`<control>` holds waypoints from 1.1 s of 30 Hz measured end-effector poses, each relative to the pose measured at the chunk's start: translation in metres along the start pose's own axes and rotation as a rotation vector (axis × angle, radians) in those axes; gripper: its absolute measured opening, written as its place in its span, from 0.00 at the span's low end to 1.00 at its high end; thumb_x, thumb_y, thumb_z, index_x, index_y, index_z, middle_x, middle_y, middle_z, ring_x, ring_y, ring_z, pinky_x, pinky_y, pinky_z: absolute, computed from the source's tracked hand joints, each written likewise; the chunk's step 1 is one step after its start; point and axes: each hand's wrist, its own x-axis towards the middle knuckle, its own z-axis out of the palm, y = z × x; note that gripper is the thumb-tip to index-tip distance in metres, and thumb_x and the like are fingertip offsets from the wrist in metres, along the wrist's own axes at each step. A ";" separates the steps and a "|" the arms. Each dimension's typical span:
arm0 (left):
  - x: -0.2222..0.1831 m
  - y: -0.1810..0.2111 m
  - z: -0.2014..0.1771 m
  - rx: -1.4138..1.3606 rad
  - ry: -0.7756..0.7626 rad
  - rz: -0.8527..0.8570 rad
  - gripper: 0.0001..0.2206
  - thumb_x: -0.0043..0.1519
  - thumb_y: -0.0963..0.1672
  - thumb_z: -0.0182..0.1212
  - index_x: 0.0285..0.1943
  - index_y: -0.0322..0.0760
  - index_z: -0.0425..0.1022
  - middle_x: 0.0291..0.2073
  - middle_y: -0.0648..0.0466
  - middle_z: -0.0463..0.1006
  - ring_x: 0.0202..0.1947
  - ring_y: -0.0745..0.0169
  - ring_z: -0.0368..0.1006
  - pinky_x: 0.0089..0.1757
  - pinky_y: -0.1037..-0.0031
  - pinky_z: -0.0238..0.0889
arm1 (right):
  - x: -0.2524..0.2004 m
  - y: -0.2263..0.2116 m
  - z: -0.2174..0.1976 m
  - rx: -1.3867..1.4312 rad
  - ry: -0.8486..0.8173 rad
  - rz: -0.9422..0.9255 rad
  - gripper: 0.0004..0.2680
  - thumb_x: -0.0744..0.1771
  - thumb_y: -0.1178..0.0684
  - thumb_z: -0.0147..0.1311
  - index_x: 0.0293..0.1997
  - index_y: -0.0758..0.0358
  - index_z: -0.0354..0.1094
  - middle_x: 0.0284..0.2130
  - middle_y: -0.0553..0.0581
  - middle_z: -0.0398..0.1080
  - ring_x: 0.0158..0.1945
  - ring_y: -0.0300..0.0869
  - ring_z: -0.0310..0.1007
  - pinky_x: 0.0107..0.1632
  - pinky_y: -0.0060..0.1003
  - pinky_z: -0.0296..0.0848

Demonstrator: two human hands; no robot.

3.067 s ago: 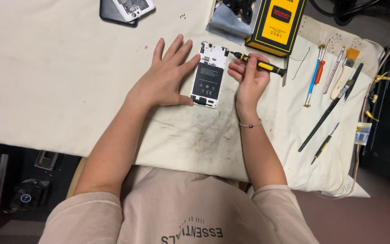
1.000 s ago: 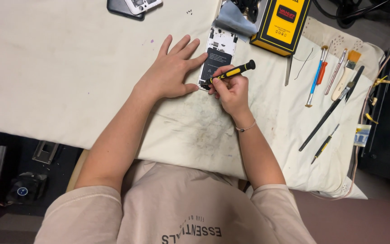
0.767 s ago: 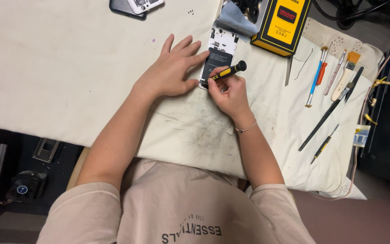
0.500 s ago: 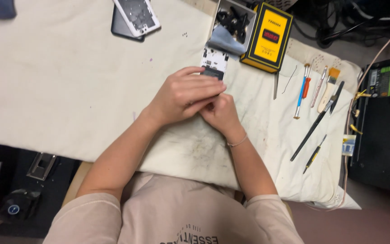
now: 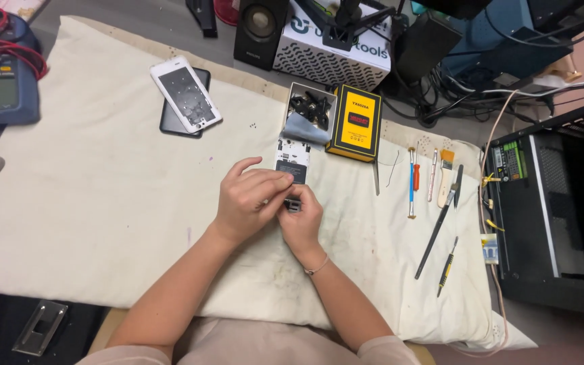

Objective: A person disassembles a mobile phone by prying off the back cover and then using a screwdriver to remove internal screws.

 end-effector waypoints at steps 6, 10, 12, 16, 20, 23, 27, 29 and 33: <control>0.002 -0.001 0.005 0.063 0.040 0.033 0.06 0.57 0.42 0.73 0.42 0.46 0.86 0.36 0.60 0.86 0.40 0.64 0.82 0.57 0.60 0.67 | -0.007 -0.005 0.017 0.036 0.086 0.042 0.10 0.59 0.56 0.70 0.33 0.55 0.68 0.27 0.49 0.75 0.37 0.44 0.78 0.45 0.37 0.74; 0.003 0.004 0.004 0.057 0.051 0.026 0.07 0.56 0.41 0.73 0.42 0.45 0.86 0.35 0.59 0.86 0.40 0.63 0.82 0.57 0.59 0.67 | -0.004 -0.005 0.013 0.079 0.118 0.011 0.07 0.62 0.60 0.66 0.28 0.57 0.69 0.23 0.50 0.75 0.31 0.43 0.77 0.41 0.36 0.74; 0.002 0.006 0.002 -0.013 0.056 0.031 0.04 0.59 0.43 0.72 0.41 0.45 0.86 0.36 0.59 0.86 0.42 0.62 0.82 0.57 0.59 0.65 | -0.006 -0.005 0.013 0.111 0.129 -0.040 0.08 0.62 0.60 0.67 0.27 0.56 0.69 0.24 0.51 0.75 0.32 0.41 0.78 0.41 0.33 0.74; -0.001 0.006 0.007 -0.090 0.055 0.030 0.04 0.59 0.42 0.70 0.41 0.45 0.85 0.37 0.59 0.86 0.42 0.61 0.82 0.58 0.59 0.65 | -0.004 0.001 0.012 0.175 0.130 -0.062 0.08 0.63 0.60 0.67 0.26 0.57 0.69 0.24 0.50 0.76 0.31 0.39 0.77 0.41 0.33 0.74; 0.001 0.003 0.002 -0.198 0.019 -0.048 0.05 0.58 0.41 0.70 0.42 0.45 0.85 0.37 0.60 0.87 0.42 0.61 0.82 0.59 0.59 0.64 | 0.002 0.007 0.000 0.303 -0.139 -0.031 0.05 0.67 0.60 0.59 0.30 0.61 0.74 0.27 0.54 0.77 0.32 0.40 0.75 0.41 0.36 0.75; 0.002 0.003 -0.003 -0.286 -0.030 -0.087 0.06 0.59 0.41 0.68 0.43 0.43 0.85 0.37 0.59 0.87 0.41 0.59 0.83 0.60 0.57 0.64 | -0.001 0.004 0.000 0.578 -0.331 0.069 0.05 0.71 0.56 0.50 0.44 0.65 0.72 0.36 0.57 0.77 0.40 0.37 0.72 0.47 0.38 0.74; 0.007 0.007 -0.009 -0.346 -0.083 -0.069 0.04 0.59 0.40 0.68 0.41 0.41 0.84 0.37 0.56 0.87 0.42 0.56 0.83 0.61 0.53 0.62 | 0.003 0.000 -0.004 0.813 -0.399 0.116 0.10 0.70 0.50 0.54 0.51 0.65 0.60 0.40 0.59 0.75 0.46 0.39 0.72 0.51 0.37 0.73; 0.008 0.008 -0.010 -0.373 -0.087 -0.055 0.04 0.59 0.40 0.67 0.41 0.40 0.83 0.38 0.55 0.87 0.43 0.56 0.83 0.61 0.52 0.62 | 0.003 0.001 -0.001 0.790 -0.380 0.092 0.09 0.70 0.51 0.53 0.50 0.65 0.61 0.40 0.59 0.76 0.46 0.38 0.72 0.51 0.37 0.73; 0.011 0.007 -0.011 -0.435 -0.115 -0.017 0.01 0.61 0.41 0.66 0.39 0.40 0.82 0.40 0.53 0.87 0.47 0.52 0.83 0.62 0.48 0.59 | -0.001 -0.012 -0.001 0.798 -0.387 0.102 0.11 0.74 0.49 0.38 0.54 0.65 0.64 0.49 0.54 0.72 0.53 0.36 0.67 0.58 0.39 0.70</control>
